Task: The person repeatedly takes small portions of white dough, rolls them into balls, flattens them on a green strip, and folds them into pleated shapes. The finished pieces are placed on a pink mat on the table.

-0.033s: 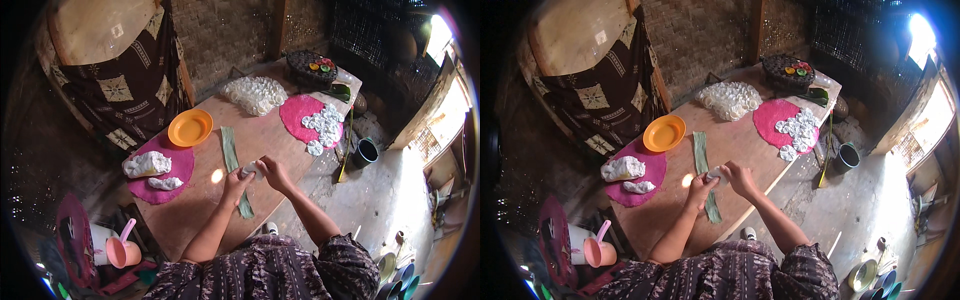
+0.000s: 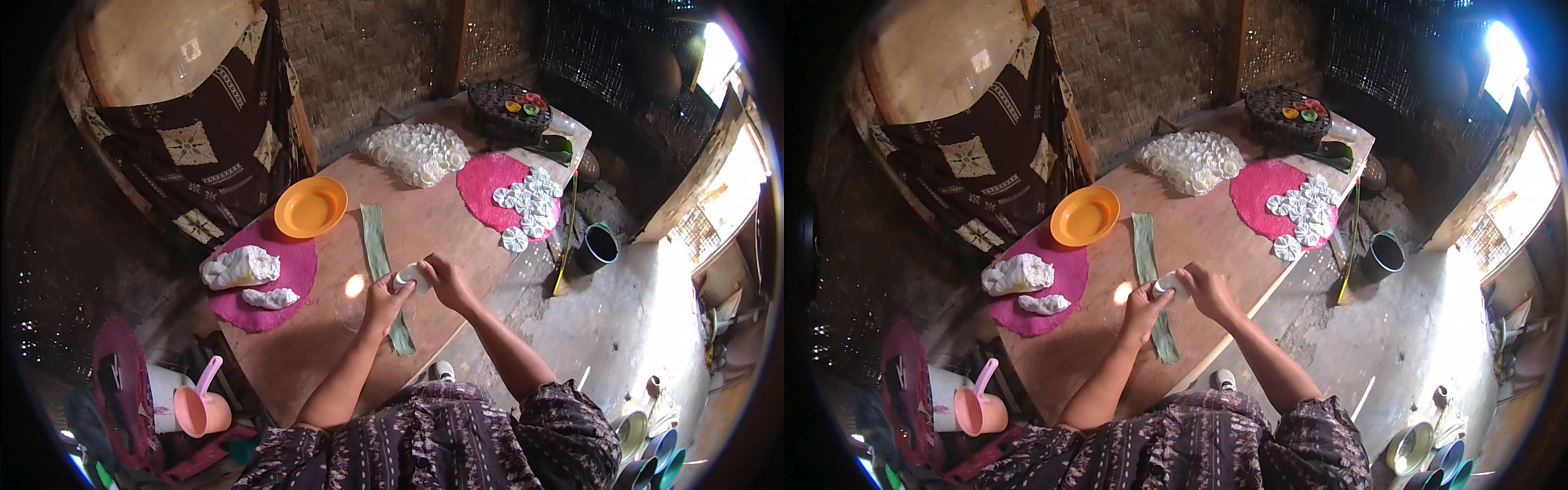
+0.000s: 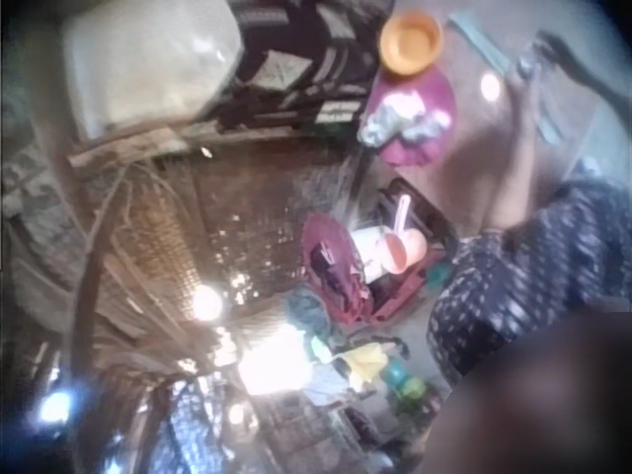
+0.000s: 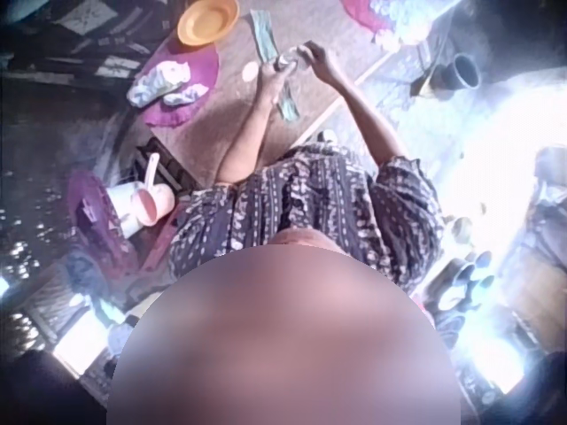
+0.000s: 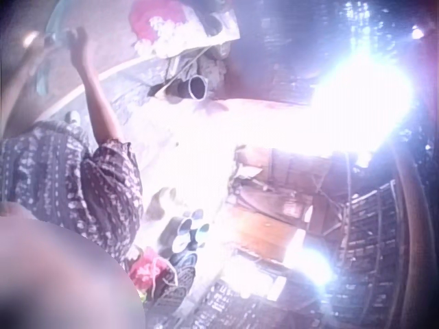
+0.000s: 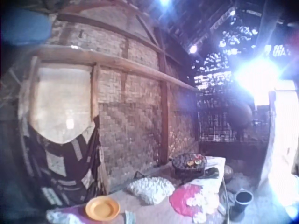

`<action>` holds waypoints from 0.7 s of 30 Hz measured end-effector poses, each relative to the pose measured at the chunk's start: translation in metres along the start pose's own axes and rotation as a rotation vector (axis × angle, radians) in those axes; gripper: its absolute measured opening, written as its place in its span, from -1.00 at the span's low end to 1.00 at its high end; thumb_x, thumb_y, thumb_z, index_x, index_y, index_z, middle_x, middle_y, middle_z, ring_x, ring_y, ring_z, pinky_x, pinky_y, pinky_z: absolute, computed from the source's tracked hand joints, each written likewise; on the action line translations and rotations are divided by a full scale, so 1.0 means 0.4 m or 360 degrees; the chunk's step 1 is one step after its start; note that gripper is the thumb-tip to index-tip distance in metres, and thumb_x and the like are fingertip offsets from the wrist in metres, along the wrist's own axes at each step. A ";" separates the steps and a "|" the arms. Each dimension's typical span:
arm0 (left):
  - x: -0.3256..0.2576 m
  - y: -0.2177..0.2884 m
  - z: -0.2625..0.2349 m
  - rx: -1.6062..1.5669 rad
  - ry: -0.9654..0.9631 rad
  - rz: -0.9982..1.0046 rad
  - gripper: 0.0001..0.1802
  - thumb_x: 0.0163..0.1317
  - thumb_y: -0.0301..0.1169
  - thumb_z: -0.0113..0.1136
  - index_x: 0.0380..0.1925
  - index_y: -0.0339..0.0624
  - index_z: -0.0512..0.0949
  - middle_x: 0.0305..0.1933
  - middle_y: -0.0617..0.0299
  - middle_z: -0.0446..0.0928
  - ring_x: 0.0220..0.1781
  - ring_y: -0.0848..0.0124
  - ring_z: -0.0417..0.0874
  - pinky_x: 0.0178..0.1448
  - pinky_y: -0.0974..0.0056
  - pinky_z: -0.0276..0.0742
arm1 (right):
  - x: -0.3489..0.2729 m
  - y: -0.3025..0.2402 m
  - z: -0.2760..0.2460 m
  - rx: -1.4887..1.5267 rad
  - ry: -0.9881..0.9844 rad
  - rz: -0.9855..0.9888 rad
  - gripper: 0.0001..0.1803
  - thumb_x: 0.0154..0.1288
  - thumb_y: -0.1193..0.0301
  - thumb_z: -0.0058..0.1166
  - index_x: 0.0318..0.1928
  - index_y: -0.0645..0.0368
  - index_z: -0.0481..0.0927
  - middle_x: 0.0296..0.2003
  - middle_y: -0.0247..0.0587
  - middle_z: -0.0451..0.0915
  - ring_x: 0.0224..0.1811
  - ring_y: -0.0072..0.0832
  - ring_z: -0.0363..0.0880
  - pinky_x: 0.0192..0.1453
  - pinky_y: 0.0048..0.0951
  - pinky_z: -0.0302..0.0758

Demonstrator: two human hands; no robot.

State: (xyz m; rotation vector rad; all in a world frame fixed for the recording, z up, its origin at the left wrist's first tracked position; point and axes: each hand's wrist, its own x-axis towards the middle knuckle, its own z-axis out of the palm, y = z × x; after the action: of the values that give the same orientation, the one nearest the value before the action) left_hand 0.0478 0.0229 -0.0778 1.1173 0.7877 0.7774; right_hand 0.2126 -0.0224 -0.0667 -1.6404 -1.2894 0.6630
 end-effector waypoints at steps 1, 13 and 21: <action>0.009 -0.004 -0.005 -0.0005 0.0019 0.0117 -0.85 0.26 -0.46 0.29 -0.19 -0.25 0.61 -0.24 0.37 0.63 -0.22 0.66 0.59 -0.11 0.48 0.50 | 0.014 0.016 0.006 0.0043 -0.0019 0.0061 -0.68 0.43 0.20 0.03 -0.19 0.22 0.63 -0.47 -0.08 0.67 -0.39 -0.14 0.67 -0.18 -0.25 0.53; 0.000 -0.030 0.017 -0.0428 0.0236 0.0330 -0.70 0.45 -0.29 0.08 -0.03 -0.31 0.57 -0.10 0.27 0.61 -0.08 0.58 0.59 0.08 0.43 0.46 | -0.028 0.057 0.072 0.2302 -0.0316 0.0883 -0.71 0.47 0.17 0.00 -0.13 0.15 0.54 -0.19 -0.23 0.59 -0.06 -0.38 0.56 0.10 -0.34 0.47; -0.021 0.018 0.059 0.0039 -0.0075 0.0301 -0.75 0.32 -0.47 0.25 -0.05 -0.33 0.58 -0.14 0.33 0.63 -0.14 0.64 0.59 -0.03 0.49 0.51 | -0.098 -0.063 -0.035 0.0070 0.0298 -0.0236 -0.78 0.34 0.39 0.13 -0.03 0.12 0.59 -0.27 -0.22 0.57 -0.29 -0.41 0.56 -0.13 -0.46 0.42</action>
State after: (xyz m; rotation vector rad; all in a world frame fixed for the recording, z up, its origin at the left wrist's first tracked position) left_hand 0.0626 0.0067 -0.0640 1.2405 0.6594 0.8978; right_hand 0.2010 -0.0633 -0.0430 -1.5161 -1.2375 0.4344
